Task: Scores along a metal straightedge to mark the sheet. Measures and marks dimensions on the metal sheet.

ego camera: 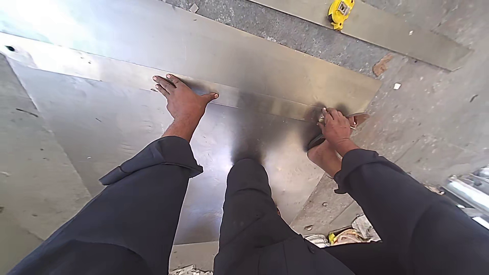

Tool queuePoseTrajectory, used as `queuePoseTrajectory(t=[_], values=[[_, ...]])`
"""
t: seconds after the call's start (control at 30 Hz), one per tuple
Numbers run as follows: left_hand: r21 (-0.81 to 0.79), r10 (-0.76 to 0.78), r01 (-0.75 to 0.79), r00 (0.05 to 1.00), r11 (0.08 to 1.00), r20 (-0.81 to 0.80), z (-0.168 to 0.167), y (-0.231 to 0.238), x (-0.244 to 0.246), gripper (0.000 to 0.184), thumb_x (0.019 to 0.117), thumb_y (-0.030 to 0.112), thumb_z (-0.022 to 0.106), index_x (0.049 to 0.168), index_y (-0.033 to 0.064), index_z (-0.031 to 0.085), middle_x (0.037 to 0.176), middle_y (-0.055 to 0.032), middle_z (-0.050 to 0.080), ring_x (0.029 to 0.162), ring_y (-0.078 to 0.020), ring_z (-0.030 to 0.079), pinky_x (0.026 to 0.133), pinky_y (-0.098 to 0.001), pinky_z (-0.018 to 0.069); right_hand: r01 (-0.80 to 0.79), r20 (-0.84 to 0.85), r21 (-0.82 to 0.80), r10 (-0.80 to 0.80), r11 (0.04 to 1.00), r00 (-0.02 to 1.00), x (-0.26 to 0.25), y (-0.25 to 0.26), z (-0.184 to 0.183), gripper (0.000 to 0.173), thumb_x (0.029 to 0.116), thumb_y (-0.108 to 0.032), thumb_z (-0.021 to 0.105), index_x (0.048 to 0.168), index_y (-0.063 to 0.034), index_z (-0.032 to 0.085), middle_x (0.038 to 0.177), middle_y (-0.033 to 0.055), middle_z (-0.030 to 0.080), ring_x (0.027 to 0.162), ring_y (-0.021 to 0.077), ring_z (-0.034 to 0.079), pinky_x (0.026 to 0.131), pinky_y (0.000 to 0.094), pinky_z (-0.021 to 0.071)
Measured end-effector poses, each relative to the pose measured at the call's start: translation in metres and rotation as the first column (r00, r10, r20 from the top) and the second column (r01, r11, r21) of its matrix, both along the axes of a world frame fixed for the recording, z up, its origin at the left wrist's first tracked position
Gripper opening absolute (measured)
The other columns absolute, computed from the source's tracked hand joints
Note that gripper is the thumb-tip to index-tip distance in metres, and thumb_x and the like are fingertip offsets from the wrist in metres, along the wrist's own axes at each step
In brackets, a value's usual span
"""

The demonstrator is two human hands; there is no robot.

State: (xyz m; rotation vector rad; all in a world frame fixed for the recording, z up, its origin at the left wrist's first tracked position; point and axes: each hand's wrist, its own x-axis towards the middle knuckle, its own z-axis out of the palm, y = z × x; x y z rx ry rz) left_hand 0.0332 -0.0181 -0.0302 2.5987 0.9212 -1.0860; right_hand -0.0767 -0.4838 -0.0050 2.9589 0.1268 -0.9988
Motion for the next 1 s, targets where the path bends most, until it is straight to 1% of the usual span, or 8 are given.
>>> queuePoseTrajectory(t=[0.23,0.33,0.4,0.57,0.63,0.77,0.93,1.0], values=[[-0.015,0.006,-0.006,1.0,1.0,0.0,0.0,0.0,0.0,0.148,0.0629,0.07,0.086,0.161,-0.0082,0.007,0.169,-0.0301,-0.005,0.156,-0.0483,0.01,0.115,-0.0611,0.0376,-0.011,0.022,-0.023,0.012,1.0,1.0,-0.003,0.001,-0.003,0.049,0.0942,-0.021,0.074,0.136,0.0018,0.062,0.136,0.0245,0.063,0.119,0.0441,0.064,0.092,0.0589,0.0528],[-0.051,0.026,-0.023,0.999,0.998,0.047,0.002,0.0,-0.001,0.144,0.0636,0.064,0.089,0.161,-0.0082,0.011,0.169,-0.0316,-0.003,0.156,-0.05,0.009,0.116,-0.0631,0.0354,0.044,-0.043,-0.002,-0.044,0.999,0.998,0.0,0.002,0.003,0.049,0.0946,-0.018,0.073,0.136,0.0034,0.061,0.139,0.0269,0.059,0.126,0.0467,0.059,0.1,0.0633,0.0481],[-0.042,0.034,-0.032,0.998,0.999,0.043,0.005,0.002,0.0,0.143,0.0637,0.064,0.089,0.161,-0.0074,0.012,0.169,-0.0303,-0.001,0.157,-0.0477,0.009,0.118,-0.0599,0.0344,0.069,-0.102,-0.009,-0.07,0.998,0.992,0.005,0.006,0.004,0.049,0.0964,-0.02,0.071,0.139,0.0021,0.059,0.143,0.0277,0.056,0.13,0.0481,0.056,0.104,0.0656,0.044],[-0.005,0.03,-0.03,1.0,1.0,-0.005,0.003,0.0,0.001,0.147,0.0611,0.07,0.087,0.162,-0.0056,0.011,0.17,-0.0276,-0.002,0.157,-0.0436,0.012,0.115,-0.0527,0.0405,-0.012,-0.079,-0.006,0.011,1.0,0.997,0.005,0.003,0.004,0.048,0.0974,-0.023,0.07,0.137,0.0037,0.061,0.14,0.0295,0.058,0.125,0.0499,0.059,0.101,0.0657,0.046],[-0.01,0.04,-0.04,0.999,0.999,-0.02,0.002,0.0,0.002,0.147,0.0614,0.07,0.087,0.162,-0.0038,0.009,0.171,-0.0263,-0.004,0.158,-0.042,0.011,0.117,-0.0534,0.0378,-0.028,-0.074,-0.016,0.027,0.999,0.997,0.007,0.006,0.004,0.048,0.0971,-0.023,0.07,0.136,0.0029,0.062,0.138,0.0287,0.059,0.123,0.049,0.06,0.102,0.0658,0.0448],[-0.02,0.042,-0.042,0.999,0.999,-0.002,-0.001,0.0,0.0,0.147,0.0616,0.07,0.086,0.163,-0.0033,0.008,0.17,-0.0276,-0.004,0.158,-0.0433,0.008,0.119,-0.0598,0.0295,-0.039,-0.146,-0.133,0.019,0.99,0.989,0.014,0.015,0.009,0.052,0.0987,-0.032,0.06,0.141,-0.0026,0.06,0.145,0.0229,0.058,0.13,0.0442,0.058,0.111,0.0593,0.0419],[-0.044,0.085,-0.086,0.996,0.995,-0.019,-0.001,0.001,0.003,0.145,0.0621,0.067,0.088,0.163,-0.0019,0.009,0.171,-0.0262,-0.007,0.159,-0.0421,0.005,0.12,-0.0611,0.0273,-0.036,-0.205,-0.26,-0.019,0.965,0.979,0.022,0.036,0.009,0.044,0.1,-0.025,0.055,0.137,-0.0027,0.064,0.145,0.0213,0.057,0.126,0.044,0.06,0.105,0.0636,0.0446],[-0.05,0.103,-0.104,0.994,0.993,-0.023,0.0,0.001,0.003,0.146,0.0612,0.066,0.088,0.164,-0.0012,0.008,0.171,-0.0245,-0.008,0.159,-0.041,0.005,0.119,-0.0605,0.0299,-0.022,-0.38,-0.345,-0.118,0.938,0.917,0.05,0.064,0.028,0.041,0.1025,-0.024,0.055,0.134,-0.0011,0.063,0.149,0.0227,0.053,0.133,0.0414,0.056,0.108,0.0604,0.0425]])
